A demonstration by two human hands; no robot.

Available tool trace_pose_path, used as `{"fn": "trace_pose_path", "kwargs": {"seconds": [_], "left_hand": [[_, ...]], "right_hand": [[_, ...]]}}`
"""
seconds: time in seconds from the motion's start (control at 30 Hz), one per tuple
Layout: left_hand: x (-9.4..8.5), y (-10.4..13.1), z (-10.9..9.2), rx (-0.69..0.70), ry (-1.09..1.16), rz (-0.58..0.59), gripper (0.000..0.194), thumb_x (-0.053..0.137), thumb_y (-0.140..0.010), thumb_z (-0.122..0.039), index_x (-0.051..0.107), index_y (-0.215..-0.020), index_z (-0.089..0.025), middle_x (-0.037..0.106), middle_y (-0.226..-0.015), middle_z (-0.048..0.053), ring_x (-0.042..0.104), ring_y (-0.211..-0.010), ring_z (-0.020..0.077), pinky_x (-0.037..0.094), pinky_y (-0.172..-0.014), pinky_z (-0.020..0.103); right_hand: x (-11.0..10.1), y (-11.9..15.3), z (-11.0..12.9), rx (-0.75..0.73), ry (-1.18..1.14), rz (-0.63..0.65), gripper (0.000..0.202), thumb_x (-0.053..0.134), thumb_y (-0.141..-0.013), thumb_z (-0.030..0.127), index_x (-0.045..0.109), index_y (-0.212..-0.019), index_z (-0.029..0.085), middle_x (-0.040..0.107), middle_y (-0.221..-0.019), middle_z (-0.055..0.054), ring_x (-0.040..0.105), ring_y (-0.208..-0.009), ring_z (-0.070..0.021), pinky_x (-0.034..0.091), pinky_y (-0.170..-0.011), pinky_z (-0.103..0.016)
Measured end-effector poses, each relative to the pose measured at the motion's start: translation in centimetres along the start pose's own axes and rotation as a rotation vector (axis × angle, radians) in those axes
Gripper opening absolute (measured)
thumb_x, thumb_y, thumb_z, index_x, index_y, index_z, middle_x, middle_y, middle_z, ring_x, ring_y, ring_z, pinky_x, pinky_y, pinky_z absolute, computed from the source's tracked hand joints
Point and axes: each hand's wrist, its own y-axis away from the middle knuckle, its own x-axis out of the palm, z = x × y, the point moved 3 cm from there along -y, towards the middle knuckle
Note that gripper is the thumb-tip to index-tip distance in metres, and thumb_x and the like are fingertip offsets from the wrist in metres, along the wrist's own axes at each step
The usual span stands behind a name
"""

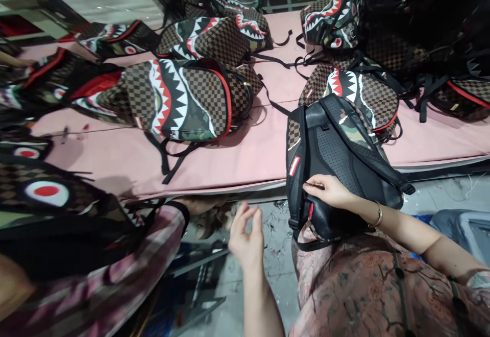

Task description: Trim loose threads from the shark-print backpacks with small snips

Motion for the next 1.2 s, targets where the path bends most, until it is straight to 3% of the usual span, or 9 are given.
{"fn": "trace_pose_path", "kwargs": {"seconds": [0.13, 0.2, 0.3, 0.4, 0.53, 0.63, 0.8, 0.93, 1.2], "left_hand": [[0.9, 1.2, -2.9, 0.013, 0.195, -0.101, 0.024, 0.063, -0.071, -0.031, 0.057, -0.089, -0.017, 0.062, -0.106, 0.009, 0.061, -0.095, 0.0199, 0.044, -0.091, 0.04], [1.6, 1.8, -4.6, 0.015, 0.247, -0.05, 0.044, 0.069, -0.066, -0.028, 0.053, -0.106, -0.02, 0.059, -0.115, 0.008, 0.06, -0.096, 0.0179, 0.046, -0.09, 0.036], [3.6, 3.3, -6.8, -0.05, 0.301, 0.146, 0.032, 0.065, -0.071, -0.031, 0.058, -0.101, -0.02, 0.065, -0.099, 0.005, 0.062, -0.087, 0.0155, 0.05, -0.084, 0.029], [6.9, 5.3, -8.9, -0.086, 0.374, 0.497, 0.024, 0.061, -0.075, -0.035, 0.061, -0.093, -0.018, 0.068, -0.088, 0.005, 0.064, -0.076, 0.015, 0.053, -0.076, 0.028], [11.9, 8.0, -11.1, -0.057, 0.425, 0.936, 0.028, 0.059, -0.077, -0.034, 0.061, -0.098, -0.017, 0.069, -0.089, 0.008, 0.066, -0.077, 0.0165, 0.053, -0.075, 0.029], [14.4, 9.3, -12.2, -0.041, 0.447, 1.042, 0.038, 0.061, -0.075, -0.031, 0.057, -0.111, -0.019, 0.067, -0.099, 0.01, 0.065, -0.083, 0.0164, 0.053, -0.078, 0.03], [14.3, 9.1, -13.5, -0.009, 0.535, 0.859, 0.05, 0.067, -0.069, -0.031, 0.057, -0.117, -0.025, 0.061, -0.111, 0.007, 0.063, -0.09, 0.0166, 0.051, -0.085, 0.031], [12.4, 7.6, -14.5, 0.198, 0.427, 0.689, 0.036, 0.069, -0.068, -0.03, 0.066, -0.103, -0.026, 0.063, -0.091, 0.003, 0.061, -0.076, 0.0136, 0.052, -0.077, 0.029], [12.3, 6.8, -16.6, 0.407, 0.308, 0.565, 0.013, 0.064, -0.073, -0.027, 0.072, -0.084, -0.025, 0.07, -0.076, 0.003, 0.055, -0.065, 0.0144, 0.048, -0.063, 0.029]], "right_hand": [[-5.3, 3.5, 0.4, -0.083, 0.276, -0.062, 0.02, 0.059, -0.074, 0.033, 0.06, -0.063, 0.017, 0.055, -0.058, 0.003, 0.048, -0.057, -0.0096, 0.031, -0.055, -0.021], [-9.9, 5.8, -0.3, -0.097, 0.322, -0.234, 0.019, 0.057, -0.076, 0.032, 0.062, -0.066, 0.017, 0.058, -0.062, 0.002, 0.051, -0.061, -0.0112, 0.034, -0.059, -0.022], [-17.3, 9.9, -2.8, 0.004, 0.367, -0.652, 0.022, 0.055, -0.077, 0.036, 0.065, -0.079, 0.016, 0.064, -0.074, -0.003, 0.055, -0.068, -0.0151, 0.039, -0.065, -0.026], [-20.9, 12.7, -6.4, 0.166, 0.223, -0.604, 0.033, 0.062, -0.069, 0.043, 0.067, -0.083, 0.013, 0.064, -0.075, -0.005, 0.055, -0.068, -0.0159, 0.04, -0.064, -0.028], [-19.7, 14.0, -9.0, 0.257, 0.063, -0.434, 0.046, 0.076, -0.049, 0.04, 0.066, -0.084, 0.012, 0.055, -0.058, 0.004, 0.043, -0.051, -0.0092, 0.035, -0.052, -0.024], [-17.1, 13.4, -8.3, 0.251, -0.022, -0.475, 0.043, 0.079, -0.045, 0.039, 0.064, -0.076, 0.013, 0.038, -0.045, 0.011, 0.03, -0.043, -0.0049, 0.027, -0.046, -0.022], [-12.4, 10.9, -4.4, 0.174, -0.199, -0.43, 0.038, 0.079, -0.046, 0.039, 0.059, -0.069, 0.016, 0.035, -0.046, 0.01, 0.028, -0.043, -0.005, 0.025, -0.044, -0.022], [-9.8, 9.6, -2.0, 0.158, -0.29, -0.315, 0.038, 0.078, -0.051, 0.041, 0.06, -0.076, 0.017, 0.033, -0.047, 0.01, 0.027, -0.044, -0.0052, 0.024, -0.045, -0.022], [-9.8, 9.7, 0.0, 0.125, -0.337, -0.147, 0.035, 0.072, -0.061, 0.04, 0.057, -0.082, 0.016, 0.032, -0.051, 0.01, 0.026, -0.046, -0.0051, 0.021, -0.045, -0.021]]}}
